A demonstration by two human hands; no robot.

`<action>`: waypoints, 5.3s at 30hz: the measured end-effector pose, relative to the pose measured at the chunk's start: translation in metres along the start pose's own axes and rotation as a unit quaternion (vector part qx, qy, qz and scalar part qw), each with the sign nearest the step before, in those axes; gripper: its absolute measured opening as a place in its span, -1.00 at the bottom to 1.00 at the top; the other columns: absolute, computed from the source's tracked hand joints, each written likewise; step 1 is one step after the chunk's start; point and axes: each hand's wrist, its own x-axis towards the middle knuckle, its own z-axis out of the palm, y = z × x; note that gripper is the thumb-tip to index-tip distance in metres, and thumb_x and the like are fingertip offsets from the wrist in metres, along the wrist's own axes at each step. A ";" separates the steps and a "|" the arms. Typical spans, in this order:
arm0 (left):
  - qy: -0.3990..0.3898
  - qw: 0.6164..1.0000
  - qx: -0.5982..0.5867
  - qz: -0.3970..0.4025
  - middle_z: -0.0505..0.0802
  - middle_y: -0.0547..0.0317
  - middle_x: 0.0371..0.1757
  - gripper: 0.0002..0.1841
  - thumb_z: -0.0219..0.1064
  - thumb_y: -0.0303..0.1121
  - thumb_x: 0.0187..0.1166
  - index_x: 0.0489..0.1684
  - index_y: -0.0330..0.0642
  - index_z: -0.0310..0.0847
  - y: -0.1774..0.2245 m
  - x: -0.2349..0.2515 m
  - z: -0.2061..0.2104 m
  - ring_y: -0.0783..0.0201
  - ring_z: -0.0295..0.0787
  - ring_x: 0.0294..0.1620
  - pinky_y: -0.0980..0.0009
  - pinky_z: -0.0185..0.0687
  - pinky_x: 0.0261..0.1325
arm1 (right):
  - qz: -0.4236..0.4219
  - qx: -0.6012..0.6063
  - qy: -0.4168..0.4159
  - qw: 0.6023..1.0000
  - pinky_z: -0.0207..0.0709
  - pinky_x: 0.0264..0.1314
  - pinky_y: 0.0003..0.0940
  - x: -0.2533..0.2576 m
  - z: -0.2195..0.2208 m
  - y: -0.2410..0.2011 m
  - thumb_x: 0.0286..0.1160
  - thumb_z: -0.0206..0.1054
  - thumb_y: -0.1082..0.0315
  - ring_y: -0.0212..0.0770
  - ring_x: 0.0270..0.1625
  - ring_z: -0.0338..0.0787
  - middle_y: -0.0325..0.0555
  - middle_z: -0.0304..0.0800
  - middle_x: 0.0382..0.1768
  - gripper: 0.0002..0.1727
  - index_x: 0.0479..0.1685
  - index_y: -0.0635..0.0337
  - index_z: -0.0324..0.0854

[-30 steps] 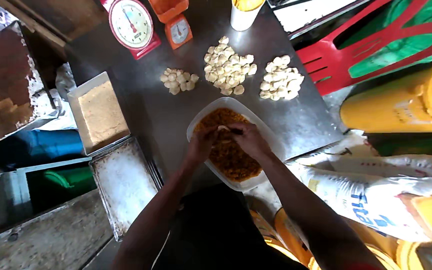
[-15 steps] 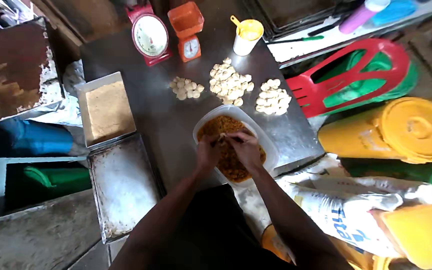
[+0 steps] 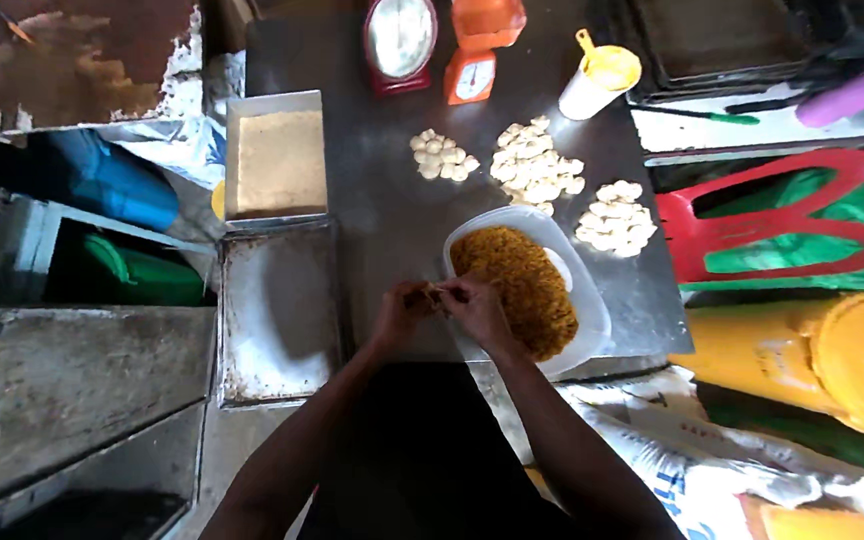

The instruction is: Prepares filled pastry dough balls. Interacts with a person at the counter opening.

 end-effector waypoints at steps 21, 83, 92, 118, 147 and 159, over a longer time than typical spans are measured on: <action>-0.023 0.963 0.256 -0.074 0.65 -0.08 0.48 -0.57 0.31 -0.26 0.68 0.50 -0.12 0.59 -0.172 0.008 -0.015 0.02 0.79 0.25 0.02 0.75 0.32 | 0.070 -0.082 -0.165 0.980 0.68 0.40 -0.11 0.015 0.132 0.102 0.60 0.42 0.25 -0.09 0.27 0.79 0.04 0.78 0.23 -0.69 0.24 0.11 0.78; 0.191 0.882 0.391 -0.181 0.00 0.27 0.95 -0.16 0.35 0.17 0.51 0.87 0.28 0.14 -0.202 -0.090 -0.111 -0.12 -0.33 0.94 -0.46 -0.13 0.73 | 0.102 -0.276 0.090 0.951 0.50 0.39 0.39 0.369 -0.027 0.031 0.63 0.27 0.24 0.33 0.33 0.74 0.33 0.76 0.26 -0.60 0.29 0.30 0.68; 0.350 0.917 0.177 -0.073 0.76 -0.04 0.42 -0.60 0.37 -0.32 0.63 0.41 -0.21 0.67 -0.099 -0.046 -0.102 0.13 0.68 0.47 0.12 0.62 0.53 | -0.023 -0.224 0.045 0.973 0.56 0.30 0.42 0.337 -0.012 -0.003 0.42 0.47 0.30 0.34 0.30 0.73 0.31 0.74 0.23 -0.53 0.32 0.25 0.65; -0.139 0.964 -0.223 -0.045 0.87 0.04 -0.13 -0.81 0.34 -0.47 0.65 0.07 -0.39 0.73 -0.032 -0.044 0.007 0.25 0.83 -0.19 0.27 0.82 -0.02 | 0.228 0.401 -0.071 0.885 0.82 -0.01 -0.11 -0.081 -0.012 -0.006 0.66 0.24 0.39 -0.13 -0.12 0.86 -0.04 0.82 -0.11 -0.78 0.12 0.33 0.61; 0.092 0.992 0.075 0.030 0.85 0.05 0.24 -0.66 0.25 -0.31 0.74 0.37 -0.28 0.66 -0.081 -0.059 -0.052 0.28 0.84 0.17 0.27 0.78 0.30 | 0.022 -0.259 0.019 0.965 0.57 0.42 0.24 0.084 -0.056 0.081 0.62 0.37 0.28 0.22 0.33 0.74 0.18 0.74 0.29 -0.66 0.30 0.14 0.75; 0.010 0.993 0.094 0.065 0.88 0.06 0.20 -0.64 0.28 -0.25 0.75 0.37 -0.24 0.66 -0.040 -0.002 -0.030 0.26 0.88 0.13 0.27 0.82 0.26 | 0.010 -0.179 0.051 0.983 0.69 0.09 0.27 0.088 -0.076 0.098 0.55 0.40 0.34 0.18 -0.04 0.85 0.19 0.85 -0.07 -0.74 0.12 0.24 0.80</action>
